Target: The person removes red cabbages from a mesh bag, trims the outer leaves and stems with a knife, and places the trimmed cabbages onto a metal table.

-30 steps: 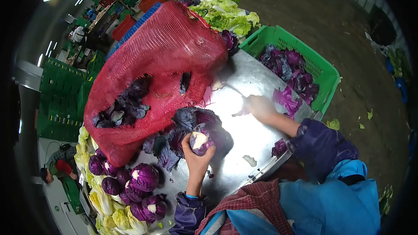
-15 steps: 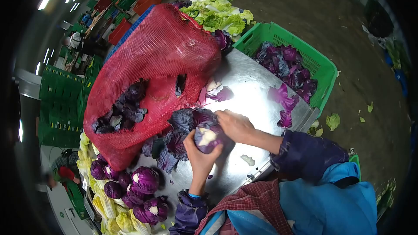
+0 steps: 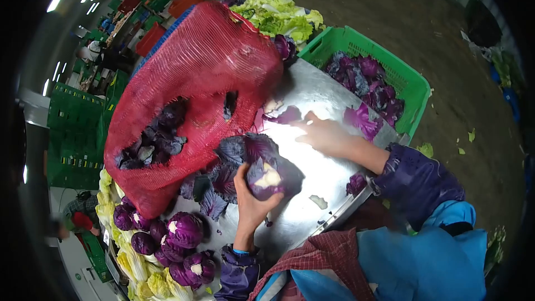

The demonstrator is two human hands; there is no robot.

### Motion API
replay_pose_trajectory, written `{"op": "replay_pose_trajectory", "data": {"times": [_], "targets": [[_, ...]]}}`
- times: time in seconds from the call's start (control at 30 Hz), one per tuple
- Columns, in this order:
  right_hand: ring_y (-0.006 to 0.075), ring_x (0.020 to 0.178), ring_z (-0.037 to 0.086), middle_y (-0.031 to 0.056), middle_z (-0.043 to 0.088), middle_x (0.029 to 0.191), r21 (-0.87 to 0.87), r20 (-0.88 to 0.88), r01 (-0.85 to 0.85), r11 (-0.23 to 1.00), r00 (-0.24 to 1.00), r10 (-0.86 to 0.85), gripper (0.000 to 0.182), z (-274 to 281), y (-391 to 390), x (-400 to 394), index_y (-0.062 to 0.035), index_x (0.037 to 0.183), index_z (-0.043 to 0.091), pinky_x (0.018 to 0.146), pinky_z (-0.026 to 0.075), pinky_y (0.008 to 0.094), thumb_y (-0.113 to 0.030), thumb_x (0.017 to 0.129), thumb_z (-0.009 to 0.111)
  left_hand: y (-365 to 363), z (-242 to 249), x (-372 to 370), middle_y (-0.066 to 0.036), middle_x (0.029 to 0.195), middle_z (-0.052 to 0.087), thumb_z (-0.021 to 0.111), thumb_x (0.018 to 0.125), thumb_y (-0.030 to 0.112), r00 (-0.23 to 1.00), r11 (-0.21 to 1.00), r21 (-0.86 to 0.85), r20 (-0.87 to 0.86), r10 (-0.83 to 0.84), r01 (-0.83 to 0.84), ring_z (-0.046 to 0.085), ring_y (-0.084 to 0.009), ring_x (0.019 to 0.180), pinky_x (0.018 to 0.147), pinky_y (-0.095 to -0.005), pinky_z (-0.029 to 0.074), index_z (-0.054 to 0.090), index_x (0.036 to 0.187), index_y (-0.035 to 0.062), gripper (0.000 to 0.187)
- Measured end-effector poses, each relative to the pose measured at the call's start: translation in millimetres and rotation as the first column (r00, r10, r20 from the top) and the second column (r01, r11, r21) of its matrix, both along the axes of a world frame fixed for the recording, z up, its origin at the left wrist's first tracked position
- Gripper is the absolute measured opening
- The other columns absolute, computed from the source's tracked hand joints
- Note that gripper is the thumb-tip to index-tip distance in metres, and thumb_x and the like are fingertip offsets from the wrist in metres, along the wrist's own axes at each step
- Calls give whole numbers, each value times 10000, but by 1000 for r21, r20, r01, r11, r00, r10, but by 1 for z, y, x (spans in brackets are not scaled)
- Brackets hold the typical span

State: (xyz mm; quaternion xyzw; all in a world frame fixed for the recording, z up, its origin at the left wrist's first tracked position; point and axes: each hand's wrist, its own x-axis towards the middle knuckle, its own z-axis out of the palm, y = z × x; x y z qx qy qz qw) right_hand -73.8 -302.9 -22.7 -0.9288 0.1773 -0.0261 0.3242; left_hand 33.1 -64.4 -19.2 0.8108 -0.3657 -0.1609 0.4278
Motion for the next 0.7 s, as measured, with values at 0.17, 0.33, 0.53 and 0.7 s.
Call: {"op": "replay_pose_trajectory", "data": {"times": [0.17, 0.33, 0.53, 0.7], "targets": [[272, 643, 632, 116, 510, 1079, -125, 241, -235, 964, 935, 259, 535, 19, 57, 0, -222, 1318, 493, 551, 549, 360, -59, 811, 548, -4, -2, 6, -216, 1185, 453, 836, 582, 254, 987, 998, -8, -149, 61, -62, 498, -321, 1096, 961, -377, 394, 349, 1273, -65, 904], [243, 615, 633, 100, 510, 1030, -389, 97, -214, 896, 958, 271, 589, 26, 61, 8, -239, 1311, 497, 469, 538, 365, -46, 759, 570, -10, -4, 7, -224, 1160, 453, 837, 590, 269, 996, 997, 32, -51, 69, -67, 495, -330, 1080, 937, -386, 399, 373, 1234, -82, 868], [261, 624, 658, 119, 542, 1006, -425, 85, -308, 851, 923, 376, 478, 17, 45, 35, -265, 1296, 492, 516, 541, 352, -137, 835, 497, -22, -4, 2, -203, 1111, 477, 819, 603, 320, 990, 993, -3, 84, 116, -116, 500, -303, 1057, 932, -380, 397, 411, 1189, -88, 823], [275, 604, 648, 125, 566, 970, -484, 148, -479, 732, 780, 608, 448, 9, 21, 49, -239, 1282, 510, 522, 531, 389, -144, 844, 493, -23, -4, -2, -220, 1111, 457, 827, 602, 281, 987, 988, -12, 47, 153, -153, 482, -340, 1050, 926, -400, 390, 395, 1207, -77, 825]]}}
